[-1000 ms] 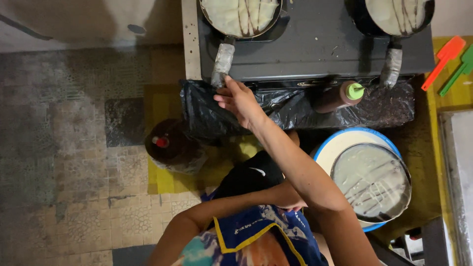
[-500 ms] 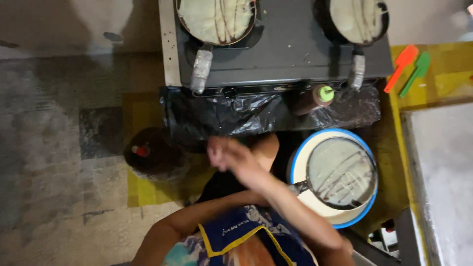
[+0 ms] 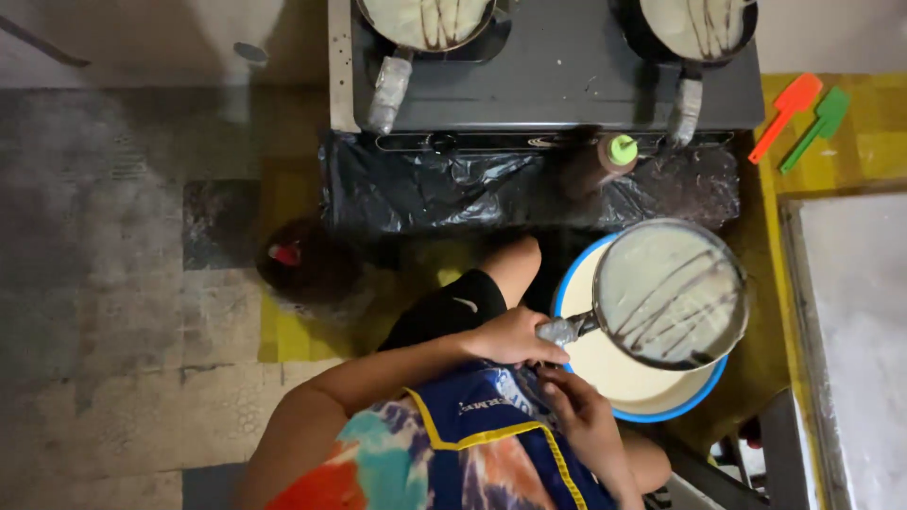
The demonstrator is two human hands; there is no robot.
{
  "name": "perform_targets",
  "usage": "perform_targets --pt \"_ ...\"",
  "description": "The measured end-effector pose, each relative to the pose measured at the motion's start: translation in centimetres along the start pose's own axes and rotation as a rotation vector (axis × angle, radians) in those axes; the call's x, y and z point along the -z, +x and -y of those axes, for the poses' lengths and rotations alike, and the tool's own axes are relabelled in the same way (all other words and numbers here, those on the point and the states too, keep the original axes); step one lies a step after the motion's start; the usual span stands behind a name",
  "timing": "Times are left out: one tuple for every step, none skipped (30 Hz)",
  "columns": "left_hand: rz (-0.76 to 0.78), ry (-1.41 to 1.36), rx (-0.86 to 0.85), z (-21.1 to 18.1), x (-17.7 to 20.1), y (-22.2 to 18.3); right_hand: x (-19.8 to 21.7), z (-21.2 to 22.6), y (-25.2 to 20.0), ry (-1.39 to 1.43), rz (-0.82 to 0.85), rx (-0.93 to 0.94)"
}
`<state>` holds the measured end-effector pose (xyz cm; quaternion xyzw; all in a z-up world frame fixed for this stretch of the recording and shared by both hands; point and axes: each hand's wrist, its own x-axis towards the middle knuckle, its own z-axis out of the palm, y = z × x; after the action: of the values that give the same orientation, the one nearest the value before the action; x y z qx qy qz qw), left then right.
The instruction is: Dipping pans into batter and placing them on a stove to cook crepes
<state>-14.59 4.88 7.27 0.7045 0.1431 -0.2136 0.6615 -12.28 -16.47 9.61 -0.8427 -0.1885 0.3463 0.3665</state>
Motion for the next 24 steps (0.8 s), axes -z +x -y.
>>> perform_targets --pt "0.023 -0.093 -0.009 -0.7 0.1 -0.5 -0.3 0.0 -0.1 -0.06 -0.01 0.026" --pt "0.024 -0.09 -0.005 -1.4 0.3 -1.0 -0.4 0.2 -0.2 -0.055 -0.009 0.025" --pt "-0.007 -0.14 -0.019 -2.2 0.7 -1.5 -0.6 0.4 -0.1 0.014 0.055 0.029" --pt "-0.039 -0.19 -0.034 -3.0 1.2 -2.0 -0.8 0.7 0.0 0.083 0.119 0.034" --pt "-0.042 -0.185 -0.031 -3.4 1.5 -2.4 -0.8 0.9 -0.1 0.088 0.121 0.037" --pt "-0.084 -0.259 -0.058 -3.8 1.9 -2.8 -0.8 1.2 -0.1 0.076 0.127 0.043" --pt "-0.124 -0.331 -0.089 -4.3 2.5 -3.1 -0.8 1.5 0.0 0.063 0.13 0.051" --pt "-0.125 -0.325 -0.09 -4.5 3.7 -3.4 -0.8 2.0 0.5 0.068 0.128 0.055" --pt "-0.166 -0.328 -0.131 -4.7 4.6 -3.7 -0.8 2.3 0.8 -0.025 0.138 0.035" --pt "-0.207 -0.332 -0.172 -4.8 5.5 -4.0 -0.7 2.6 1.0 -0.118 0.148 0.014" --pt "-0.204 -0.328 -0.172 -4.5 6.2 -4.2 -0.9 2.1 1.6 -0.115 0.144 0.014" --pt "-0.333 -0.302 -0.166 -4.2 7.0 -4.2 -1.0 1.7 2.3 -0.13 0.155 0.066" --pt "-0.457 -0.273 -0.156 -3.9 7.8 -4.4 -1.3 1.2 2.7 -0.14 0.164 0.114" --pt "-0.449 -0.267 -0.154 -3.3 8.5 -4.7 -1.5 1.7 3.2 -0.133 0.159 0.11" --pt "-0.532 -0.334 -0.149 -2.7 9.3 -4.8 -1.6 2.2 3.7 -0.113 0.191 0.061" --pt "-0.615 -0.401 -0.144 -2.0 10.2 -4.9 -1.8 2.8 4.2 -0.091 0.223 0.013" --pt "-0.601 -0.397 -0.144 -1.9 10.8 -5.5 -1.9 3.4 5.0 -0.086 0.212 0.005" --pt "-0.651 -0.4 -0.119 -1.7 11.4 -6.2 -2.0 4.0 5.8 -0.072 0.257 0.073" --pt "-0.707 -0.402 -0.096 -1.6 12.1 -6.8 -2.1 4.6 6.7 -0.06 0.304 0.146" --pt "-0.699 -0.398 -0.099 -0.5 12.4 -6.4 -2.6 4.9 7.9 -0.057 0.295 0.144" --pt "-0.751 -0.462 -0.162 0.6 12.7 -6.1 -3.2 5.2 8.9 0.007 0.25 0.139" --pt "-0.803 -0.527 -0.227 1.8 13.0 -5.9 -3.8 5.5 10.0 0.072 0.204 0.134" --pt "-0.803 -0.528 -0.225 2.1 13.3 -6.2 -4.0 6.1 11.7 0.072 0.205 0.133" --pt "-0.832 -0.542 -0.218 2.4 13.6 -6.6 -4.3 6.7 13.5 0.043 0.182 0.163"
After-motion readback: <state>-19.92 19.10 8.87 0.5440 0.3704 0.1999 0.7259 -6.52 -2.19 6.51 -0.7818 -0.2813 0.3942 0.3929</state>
